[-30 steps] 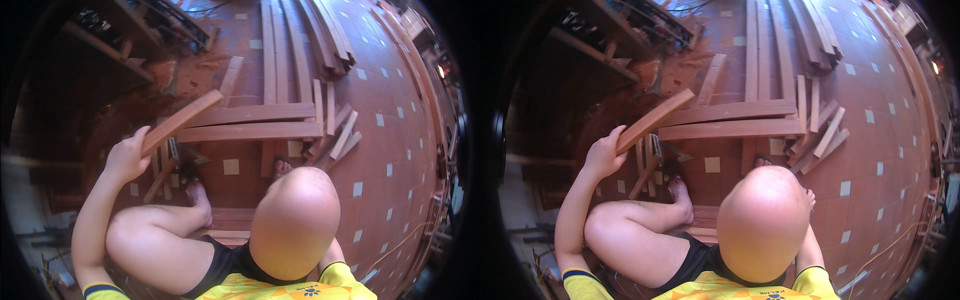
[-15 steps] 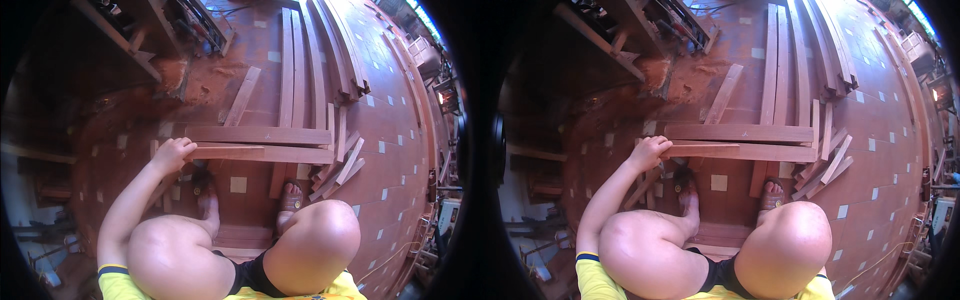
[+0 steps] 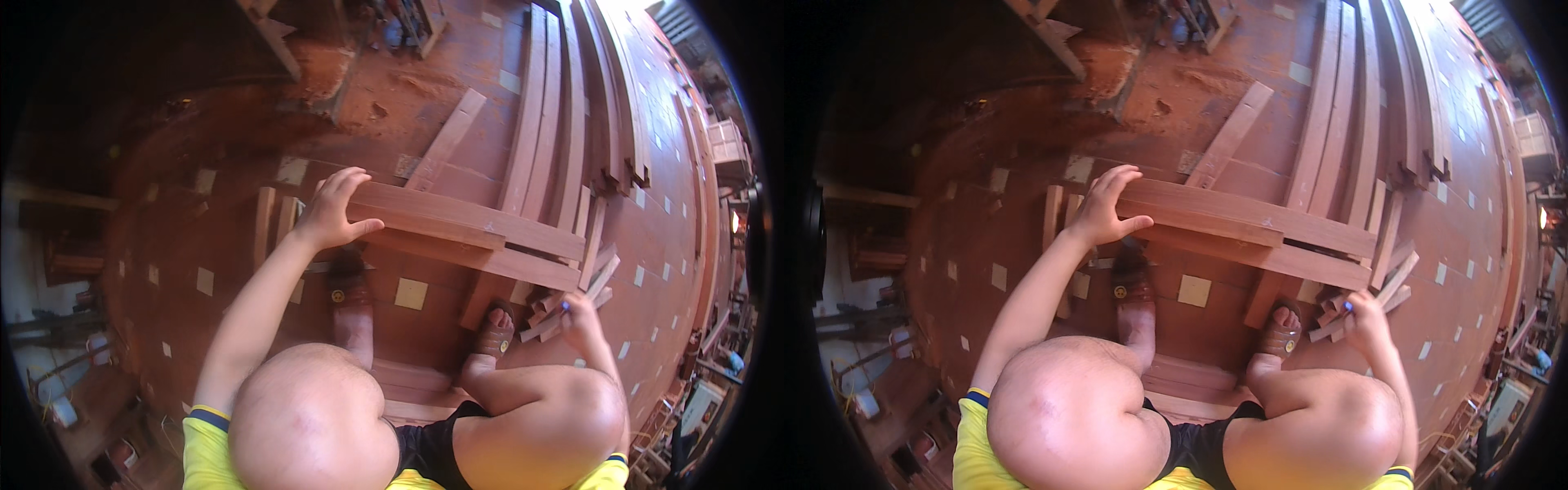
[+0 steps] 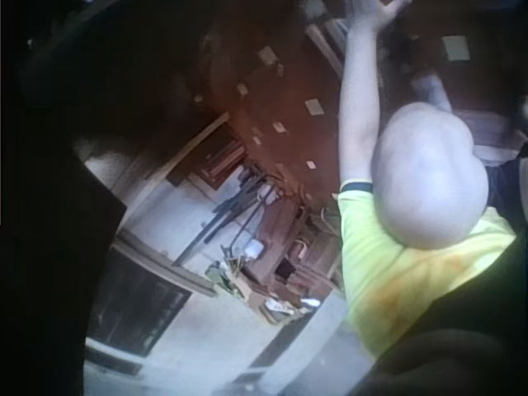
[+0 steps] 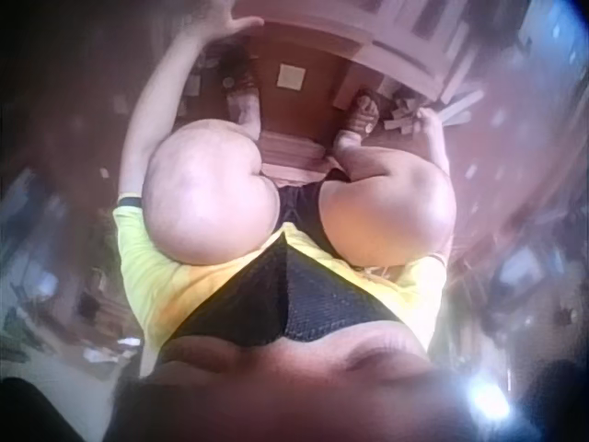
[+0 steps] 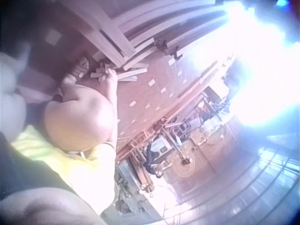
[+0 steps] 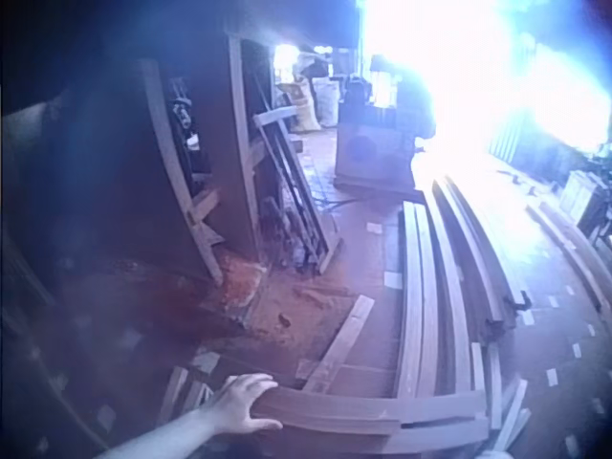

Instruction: The person sands a small wooden plank with a sanding block while sitting on the floor. They then use a triangular ruler and a pen to mark a line on the plank.

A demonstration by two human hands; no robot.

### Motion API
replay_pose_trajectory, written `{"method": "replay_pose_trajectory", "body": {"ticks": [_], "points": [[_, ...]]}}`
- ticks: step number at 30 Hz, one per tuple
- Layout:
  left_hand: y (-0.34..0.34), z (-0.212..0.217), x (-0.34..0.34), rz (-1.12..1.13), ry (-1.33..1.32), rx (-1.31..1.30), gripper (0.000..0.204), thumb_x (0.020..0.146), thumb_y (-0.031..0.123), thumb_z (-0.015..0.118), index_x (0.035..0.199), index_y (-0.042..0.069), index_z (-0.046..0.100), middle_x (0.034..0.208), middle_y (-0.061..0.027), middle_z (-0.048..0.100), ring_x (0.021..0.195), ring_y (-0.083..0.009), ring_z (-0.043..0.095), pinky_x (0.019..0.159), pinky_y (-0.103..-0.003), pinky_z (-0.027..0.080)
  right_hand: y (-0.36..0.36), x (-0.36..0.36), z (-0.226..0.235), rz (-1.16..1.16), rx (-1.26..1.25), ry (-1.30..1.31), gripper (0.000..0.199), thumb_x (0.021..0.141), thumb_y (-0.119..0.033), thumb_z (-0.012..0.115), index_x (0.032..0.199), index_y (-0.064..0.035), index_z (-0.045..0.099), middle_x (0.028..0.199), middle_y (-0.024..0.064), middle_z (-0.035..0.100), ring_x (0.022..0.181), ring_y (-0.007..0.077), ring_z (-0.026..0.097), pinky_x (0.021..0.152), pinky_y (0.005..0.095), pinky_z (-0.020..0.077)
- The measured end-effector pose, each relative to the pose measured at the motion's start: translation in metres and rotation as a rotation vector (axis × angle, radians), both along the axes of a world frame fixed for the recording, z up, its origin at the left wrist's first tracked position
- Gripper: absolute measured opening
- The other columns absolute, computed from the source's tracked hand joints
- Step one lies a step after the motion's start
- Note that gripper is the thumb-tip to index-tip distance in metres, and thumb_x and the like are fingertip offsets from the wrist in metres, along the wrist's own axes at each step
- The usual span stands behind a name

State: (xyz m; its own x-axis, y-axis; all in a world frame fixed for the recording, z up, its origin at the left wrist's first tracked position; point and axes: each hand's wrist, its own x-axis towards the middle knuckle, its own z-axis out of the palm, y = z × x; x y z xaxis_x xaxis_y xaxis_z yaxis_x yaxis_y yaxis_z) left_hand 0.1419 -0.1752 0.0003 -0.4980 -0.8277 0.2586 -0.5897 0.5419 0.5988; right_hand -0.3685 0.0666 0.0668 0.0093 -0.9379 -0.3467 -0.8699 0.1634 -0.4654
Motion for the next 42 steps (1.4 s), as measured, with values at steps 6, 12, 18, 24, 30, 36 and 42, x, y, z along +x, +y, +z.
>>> {"method": "replay_pose_trajectory", "body": {"ticks": [6,12,18,24,30,36,42], "points": [[0.067,-0.057,0.082,0.583,0.167,0.178,0.010,0.094,0.004,0.069,0.102,0.002,0.063,0.098,-0.0153,0.067,0.083,-0.0292,0.069,0.074,-0.041,0.055,-0.153,0.104,0.088,0.367,-0.106,0.045,0.023,0.082,-0.008,0.070,0.104,-0.0037,0.063,0.098,0.0182,0.066,0.092,0.0414,0.069,0.080,0.0502,0.0560],[0.135,-0.086,0.075,0.464,-0.327,0.412,0.021,0.092,0.012,0.068,0.111,0.001,0.069,0.120,-0.0203,0.067,0.112,-0.0437,0.067,0.094,-0.052,0.057,-0.187,0.177,0.064,0.744,0.022,0.307,0.038,0.082,-0.020,0.078,0.111,-0.0034,0.058,0.104,0.0165,0.065,0.096,0.0386,0.072,0.078,0.0495,0.0605],[0.128,-0.107,0.106,0.461,-0.544,0.038,0.029,0.094,0.016,0.069,0.119,0.001,0.064,0.132,-0.0234,0.065,0.114,-0.0423,0.068,0.092,-0.054,0.058,-0.183,0.199,0.024,0.554,-0.031,0.355,0.059,0.083,-0.025,0.084,0.128,-0.0029,0.053,0.116,0.0190,0.062,0.104,0.0385,0.071,0.082,0.0474,0.0611],[0.107,-0.106,0.107,0.747,-0.476,0.736,0.030,0.092,0.027,0.076,0.106,0.003,0.063,0.113,-0.0243,0.071,0.108,-0.0456,0.069,0.091,-0.055,0.056,-0.187,0.196,-0.001,0.545,0.064,0.386,0.071,0.082,-0.028,0.085,0.139,-0.0043,0.049,0.123,0.0200,0.060,0.105,0.0413,0.071,0.085,0.0496,0.0605],[0.093,-0.130,0.112,0.726,-0.399,0.727,0.035,0.093,0.028,0.076,0.110,0.003,0.060,0.116,-0.0253,0.070,0.112,-0.0456,0.068,0.094,-0.055,0.056,-0.190,0.201,-0.015,0.567,0.045,0.386,0.065,0.083,-0.026,0.083,0.136,-0.0049,0.052,0.121,0.0196,0.061,0.102,0.0423,0.071,0.083,0.0510,0.0604],[0.063,-0.102,0.105,0.641,-0.181,0.239,0.024,0.094,0.017,0.072,0.106,0.000,0.061,0.118,-0.0246,0.063,0.105,-0.0476,0.066,0.089,-0.055,0.057,-0.188,0.199,-0.016,0.547,0.013,0.340,0.047,0.084,-0.025,0.081,0.120,-0.0039,0.058,0.113,0.0198,0.063,0.100,0.0426,0.070,0.082,0.0519,0.0600],[0.030,-0.027,0.155,0.767,-0.214,-0.204,0.025,0.095,0.017,0.073,0.116,0.003,0.071,0.106,-0.0190,0.070,0.094,-0.0392,0.071,0.081,-0.049,0.059,-0.191,0.194,-0.010,0.547,0.025,0.307,0.041,0.085,-0.027,0.080,0.112,-0.0032,0.062,0.107,0.0200,0.065,0.097,0.0424,0.071,0.081,0.0518,0.0594]]}}
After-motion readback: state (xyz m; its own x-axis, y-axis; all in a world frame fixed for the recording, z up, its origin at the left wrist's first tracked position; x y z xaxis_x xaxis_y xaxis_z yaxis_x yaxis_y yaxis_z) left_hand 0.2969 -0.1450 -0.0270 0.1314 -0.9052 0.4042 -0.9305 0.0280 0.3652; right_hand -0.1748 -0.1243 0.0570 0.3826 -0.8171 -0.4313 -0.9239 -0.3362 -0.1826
